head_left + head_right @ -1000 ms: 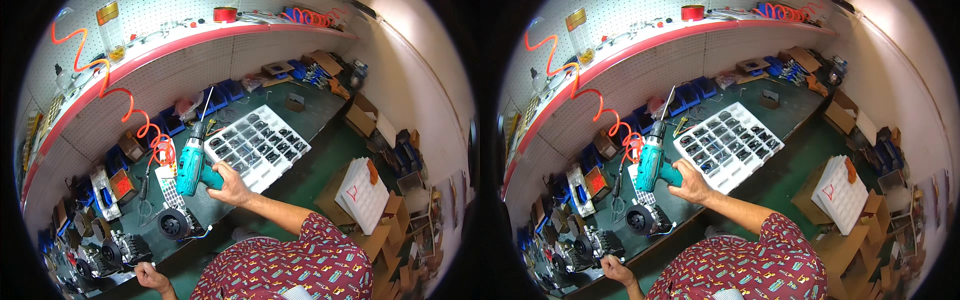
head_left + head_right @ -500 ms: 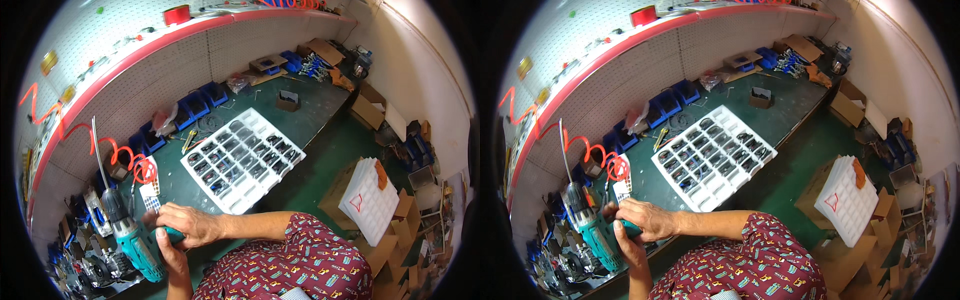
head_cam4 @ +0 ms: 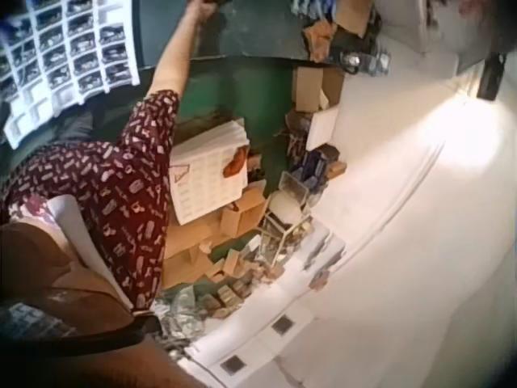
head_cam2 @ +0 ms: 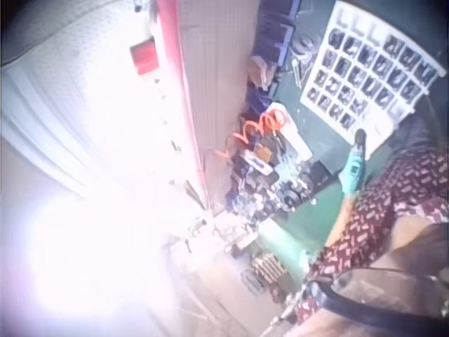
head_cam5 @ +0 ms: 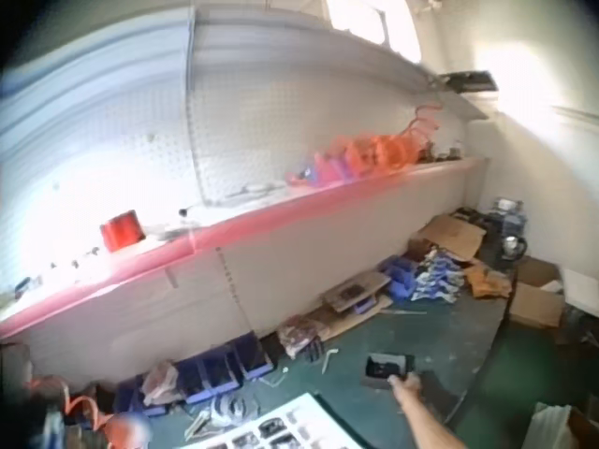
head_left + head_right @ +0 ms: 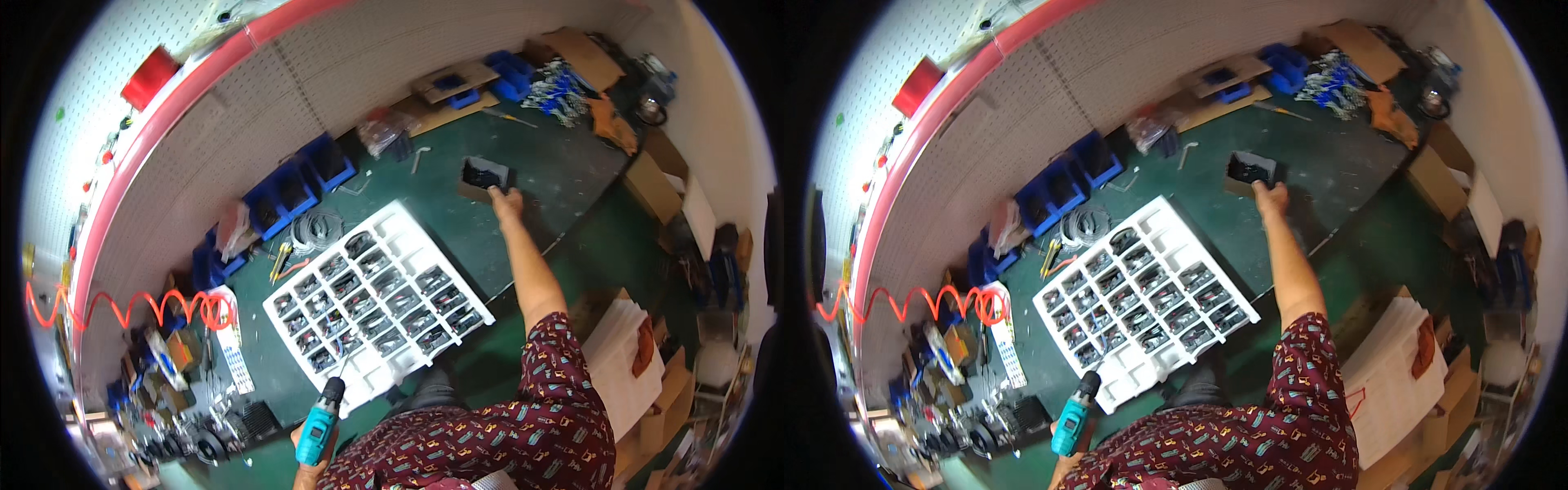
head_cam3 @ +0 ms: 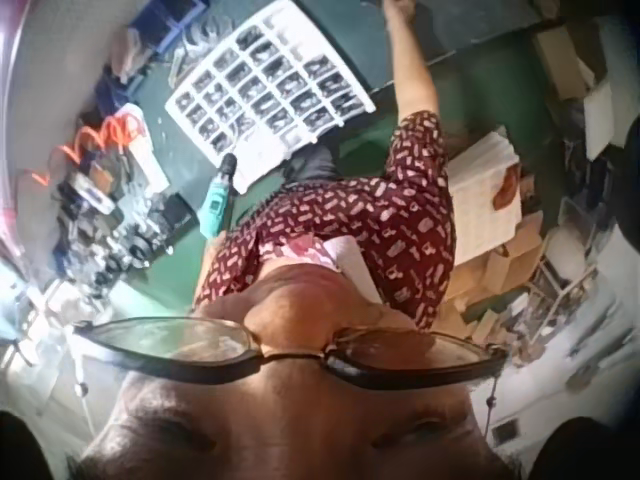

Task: The person assembles a cylindrical electromechanical component by hand, attaching a black circular part and connecting wires. They then use a teal cordless drill to fasten screws into the assembly. The person handles multiple similar units on a cluttered workbench.

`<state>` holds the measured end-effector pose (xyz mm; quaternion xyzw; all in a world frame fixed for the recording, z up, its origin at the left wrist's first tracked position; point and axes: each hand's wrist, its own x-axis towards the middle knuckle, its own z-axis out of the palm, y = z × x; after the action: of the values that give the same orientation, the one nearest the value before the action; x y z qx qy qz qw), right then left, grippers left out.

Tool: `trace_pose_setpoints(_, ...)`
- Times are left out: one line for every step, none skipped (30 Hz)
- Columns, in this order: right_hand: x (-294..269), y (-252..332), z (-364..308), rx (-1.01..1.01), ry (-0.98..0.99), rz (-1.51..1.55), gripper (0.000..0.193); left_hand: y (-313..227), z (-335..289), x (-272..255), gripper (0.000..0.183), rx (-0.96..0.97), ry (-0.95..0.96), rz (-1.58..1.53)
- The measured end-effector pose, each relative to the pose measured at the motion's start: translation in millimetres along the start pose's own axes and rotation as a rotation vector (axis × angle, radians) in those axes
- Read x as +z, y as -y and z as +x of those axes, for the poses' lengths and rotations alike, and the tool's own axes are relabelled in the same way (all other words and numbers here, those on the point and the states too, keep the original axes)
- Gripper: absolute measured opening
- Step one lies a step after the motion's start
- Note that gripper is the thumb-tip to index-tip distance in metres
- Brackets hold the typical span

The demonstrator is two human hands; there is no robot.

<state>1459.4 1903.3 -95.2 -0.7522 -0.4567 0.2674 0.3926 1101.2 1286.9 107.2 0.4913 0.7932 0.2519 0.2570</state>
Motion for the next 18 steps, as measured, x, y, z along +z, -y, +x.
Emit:
trace_pose_setpoints(18.5, 16.8, -0.9, 0.048, 0.134, -0.05, 0.072, -16.9, -7.0, 1.1, 0.012, -0.07, -0.002, -0.093)
trace_pose_setpoints(16.7, 24.9, -1.5, 0.359, 0.438, 0.248, 0.067, -34.5, -15.2, 1.9, 0.014, -0.143, -0.016, -0.19)
trace_pose_setpoints(13.6, 3.6, 31.2, 0.421, 0.486, 0.353, 0.069, -39.9, -11.1, -2.9, 0.019, -0.096, 0.044, -0.039)
trace_pose_setpoints(18.4, -7.0, 48.1, 0.439, 0.433, 0.27, 0.07, -39.0, -10.4, -8.6, 0.024, -0.091, 0.085, 0.121)
trace_pose_setpoints(10.4, -28.8, 54.7, 0.446, 0.625, 0.471, 0.07, -37.7, -13.7, -15.5, 0.027, -0.146, 0.094, 0.024)
trace_pose_setpoints(-12.6, -65.9, 112.5, 0.475, 0.704, 0.546, 0.062, -20.2, 1.4, -14.5, 0.032, -0.121, 0.098, -0.107)
trace_pose_setpoints(10.8, -52.0, 97.6, 0.596, 0.638, 0.321, 0.056, -25.3, -22.7, -14.7, 0.034, -0.181, 0.053, -0.033)
trace_pose_setpoints(10.6, -60.6, 102.9, 0.562, 0.538, 0.505, 0.053, -18.8, -34.8, -13.9, 0.037, -0.174, 0.039, -0.002)
trace_pose_setpoints(15.2, -54.5, 94.5, 0.541, 0.484, 0.469, 0.045, -23.5, -50.5, -11.9, 0.037, -0.203, 0.003, 0.018)
trace_pose_setpoints(14.3, -50.6, 94.1, 0.534, 0.45, 0.475, 0.045, -27.5, -61.2, -10.5, 0.038, -0.202, -0.017, 0.034)
trace_pose_setpoints(13.0, -49.4, 91.2, 0.542, 0.434, 0.487, 0.044, -31.3, -66.7, -10.1, 0.041, -0.205, -0.055, 0.023)
trace_pose_setpoints(9.4, -47.7, 88.3, 0.548, 0.413, 0.5, 0.044, -32.8, -74.3, -7.1, 0.041, -0.233, -0.077, 0.005)
trace_pose_setpoints(7.9, -44.8, 84.8, 0.556, 0.4, 0.515, 0.044, -32.6, -82.1, -2.7, 0.041, -0.26, -0.1, -0.015)
trace_pose_setpoints(6.4, -41.3, 78.7, 0.561, 0.389, 0.527, 0.043, -29.5, -89.2, 3.6, 0.041, -0.283, -0.128, -0.035)
trace_pose_setpoints(4.8, -36.4, 72.0, 0.566, 0.377, 0.538, 0.043, -25.2, -96.3, 11.4, 0.038, -0.32, -0.14, -0.043)
trace_pose_setpoints(3.0, -31.9, 62.4, 0.577, 0.362, 0.54, 0.042, -24.5, -100.3, 13.0, 0.038, -0.354, -0.139, -0.042)
trace_pose_setpoints(-0.6, -26.3, 49.7, 0.591, 0.341, 0.536, 0.042, -24.2, -103.1, 15.2, 0.038, -0.386, -0.132, -0.044)
trace_pose_setpoints(1.1, -20.8, 33.8, 0.607, 0.321, 0.525, 0.042, -23.3, -107.1, 16.3, 0.038, -0.419, -0.122, -0.044)
